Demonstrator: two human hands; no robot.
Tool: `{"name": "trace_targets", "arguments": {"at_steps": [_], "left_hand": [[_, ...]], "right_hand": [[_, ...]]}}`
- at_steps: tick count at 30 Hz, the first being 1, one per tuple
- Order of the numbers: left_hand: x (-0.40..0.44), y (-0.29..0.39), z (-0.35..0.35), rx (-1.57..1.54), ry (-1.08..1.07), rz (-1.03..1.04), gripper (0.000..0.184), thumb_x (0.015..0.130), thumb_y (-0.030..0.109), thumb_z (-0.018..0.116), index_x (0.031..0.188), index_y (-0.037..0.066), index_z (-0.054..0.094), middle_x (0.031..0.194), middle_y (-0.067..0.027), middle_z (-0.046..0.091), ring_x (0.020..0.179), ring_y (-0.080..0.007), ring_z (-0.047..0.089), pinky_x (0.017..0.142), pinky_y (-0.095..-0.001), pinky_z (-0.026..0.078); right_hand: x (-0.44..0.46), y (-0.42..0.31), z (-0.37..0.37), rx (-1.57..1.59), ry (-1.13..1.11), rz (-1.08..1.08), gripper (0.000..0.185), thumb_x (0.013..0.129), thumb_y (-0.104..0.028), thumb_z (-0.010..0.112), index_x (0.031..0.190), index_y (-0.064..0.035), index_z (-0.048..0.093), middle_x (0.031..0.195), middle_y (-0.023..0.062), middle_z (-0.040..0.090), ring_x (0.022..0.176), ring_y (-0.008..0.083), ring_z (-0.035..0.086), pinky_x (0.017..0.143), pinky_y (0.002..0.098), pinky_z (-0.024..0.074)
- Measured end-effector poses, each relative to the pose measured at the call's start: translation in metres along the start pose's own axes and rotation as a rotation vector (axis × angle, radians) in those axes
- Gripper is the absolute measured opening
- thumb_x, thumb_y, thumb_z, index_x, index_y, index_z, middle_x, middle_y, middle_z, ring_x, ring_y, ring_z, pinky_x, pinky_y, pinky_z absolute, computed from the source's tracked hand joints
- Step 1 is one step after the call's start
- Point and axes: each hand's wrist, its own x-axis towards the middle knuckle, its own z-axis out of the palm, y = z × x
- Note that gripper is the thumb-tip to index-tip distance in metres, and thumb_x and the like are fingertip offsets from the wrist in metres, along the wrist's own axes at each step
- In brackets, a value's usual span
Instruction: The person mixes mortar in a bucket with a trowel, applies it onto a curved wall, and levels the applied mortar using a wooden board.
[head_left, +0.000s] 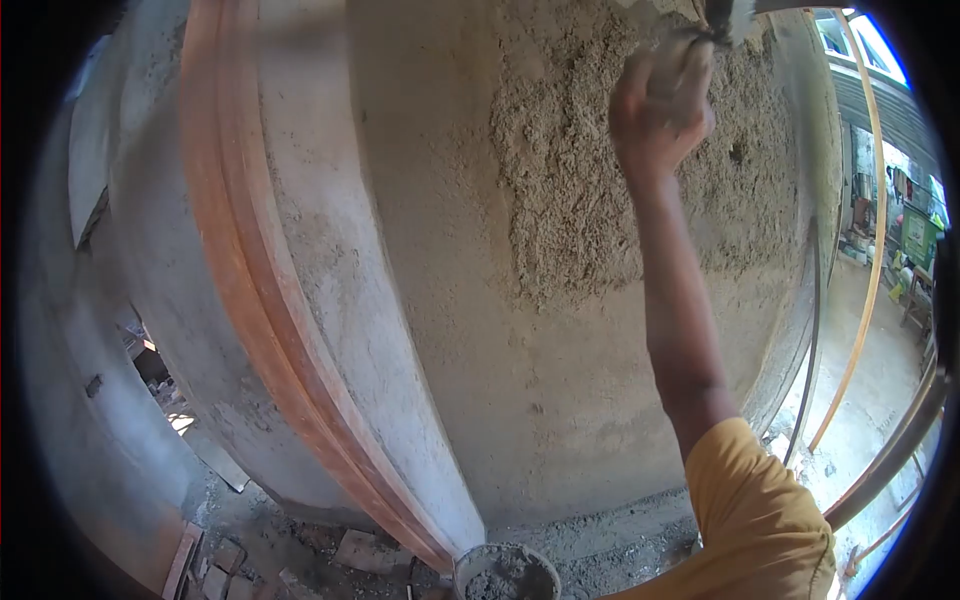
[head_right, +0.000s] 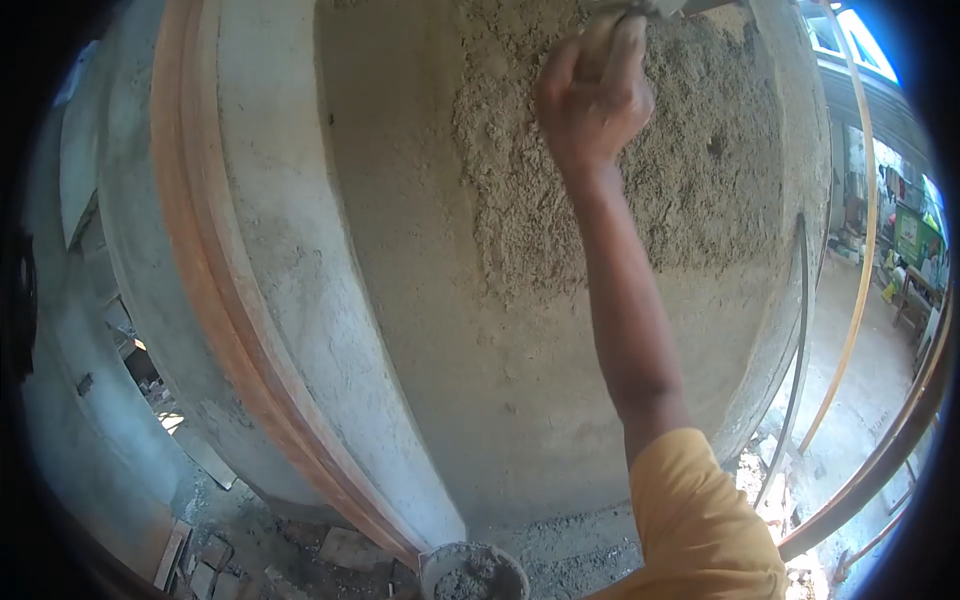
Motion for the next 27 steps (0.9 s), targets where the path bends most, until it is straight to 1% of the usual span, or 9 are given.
{"name": "trace_targets", "arguments": {"at_steps": [5, 8, 9, 11, 14, 15, 19, 25, 27], "left_hand": [[0.008, 0.017, 0.007, 0.018, 0.052, 0.017, 0.057, 0.083, 0.014, 0.071, 0.137, -0.002, 0.062, 0.128, -0.0195, 0.068, 0.111, -0.0341, 0.068, 0.094, -0.0463, 0.053], [0.003, 0.019, 0.009, 0.024, 0.088, 0.019, 0.056, 0.08, 0.012, 0.071, 0.133, -0.002, 0.064, 0.125, -0.0196, 0.07, 0.111, -0.0339, 0.069, 0.095, -0.0454, 0.053], [-0.002, 0.014, 0.005, 0.038, 0.106, 0.022, 0.056, 0.078, 0.011, 0.071, 0.132, -0.002, 0.065, 0.124, -0.0197, 0.071, 0.11, -0.0339, 0.069, 0.095, -0.0451, 0.054], [-0.012, 0.004, -0.006, 0.058, 0.141, 0.043, 0.055, 0.076, 0.009, 0.07, 0.13, -0.002, 0.067, 0.121, -0.0198, 0.072, 0.11, -0.0337, 0.07, 0.095, -0.0445, 0.054], [-0.024, -0.006, 0.004, 0.024, 0.211, 0.12, 0.055, 0.072, 0.006, 0.07, 0.127, -0.002, 0.069, 0.118, -0.0199, 0.074, 0.109, -0.0335, 0.071, 0.096, -0.0435, 0.054], [-0.041, -0.007, 0.003, 0.034, 0.245, 0.171, 0.055, 0.071, 0.006, 0.069, 0.126, -0.002, 0.07, 0.117, -0.02, 0.075, 0.109, -0.0335, 0.072, 0.096, -0.0432, 0.055], [-0.056, -0.002, 0.01, 0.225, -0.047, 0.249, 0.05, 0.083, 0.023, 0.077, 0.125, -0.002, 0.071, 0.12, -0.024, 0.074, 0.113, -0.0343, 0.071, 0.097, -0.0437, 0.053], [-0.075, 0.025, 0.049, 0.623, -0.149, 0.459, 0.041, 0.084, 0.019, 0.066, 0.123, 0.005, 0.072, 0.107, -0.0267, 0.075, 0.107, -0.047, 0.07, 0.093, -0.0509, 0.054], [-0.077, 0.027, 0.063, 0.674, -0.212, 0.397, 0.045, 0.082, 0.012, 0.062, 0.125, 0.002, 0.07, 0.109, -0.0271, 0.075, 0.108, -0.0461, 0.071, 0.095, -0.0492, 0.055]], "right_hand": [[0.022, 0.058, 0.052, -0.041, 0.225, -0.226, 0.045, 0.09, -0.017, 0.073, 0.129, 0.0028, 0.061, 0.085, 0.0126, 0.076, 0.061, 0.025, 0.073, 0.055, 0.0387, 0.059], [-0.058, 0.091, 0.094, -0.169, -0.04, -0.067, 0.036, 0.091, -0.021, 0.072, 0.121, -0.0038, 0.065, 0.077, 0.0127, 0.073, 0.057, 0.0272, 0.07, 0.05, 0.0411, 0.0554], [-0.116, 0.114, 0.099, -0.307, -0.459, -0.048, 0.027, 0.092, -0.026, 0.069, 0.112, -0.0083, 0.066, 0.073, 0.0136, 0.07, 0.057, 0.029, 0.07, 0.049, 0.0446, 0.0527], [-0.224, 0.093, -0.011, -0.168, -1.628, 0.157, 0.019, 0.097, -0.021, 0.06, 0.106, -0.0058, 0.065, 0.081, 0.0178, 0.07, 0.067, 0.0304, 0.07, 0.055, 0.0466, 0.0539], [-0.341, -0.025, -0.303, 0.123, -1.686, 0.434, 0.048, 0.094, -0.031, 0.065, 0.134, -0.005, 0.064, 0.087, 0.0227, 0.074, 0.08, 0.0382, 0.074, 0.073, 0.0502, 0.0592], [-0.329, -0.057, -0.369, 0.094, -2.0, 0.687, 0.056, 0.093, -0.032, 0.067, 0.142, -0.0044, 0.06, 0.096, 0.0251, 0.075, 0.089, 0.042, 0.074, 0.081, 0.0491, 0.0606], [-0.279, -0.115, -0.526, 0.181, -2.195, 1.155, 0.058, 0.091, -0.035, 0.069, 0.144, -0.0145, 0.059, 0.104, 0.0236, 0.076, 0.096, 0.0416, 0.074, 0.087, 0.0504, 0.0602], [-0.313, -0.128, -0.635, 0.074, -2.792, 1.008, 0.032, 0.093, -0.035, 0.065, 0.112, -0.0103, 0.069, 0.098, 0.0174, 0.077, 0.09, 0.0407, 0.074, 0.08, 0.0528, 0.0588], [-0.362, -0.134, -0.698, 0.672, -2.452, 0.753, 0.03, 0.095, -0.031, 0.064, 0.111, -0.0055, 0.067, 0.089, 0.0174, 0.074, 0.076, 0.036, 0.071, 0.071, 0.0489, 0.0581]]}}
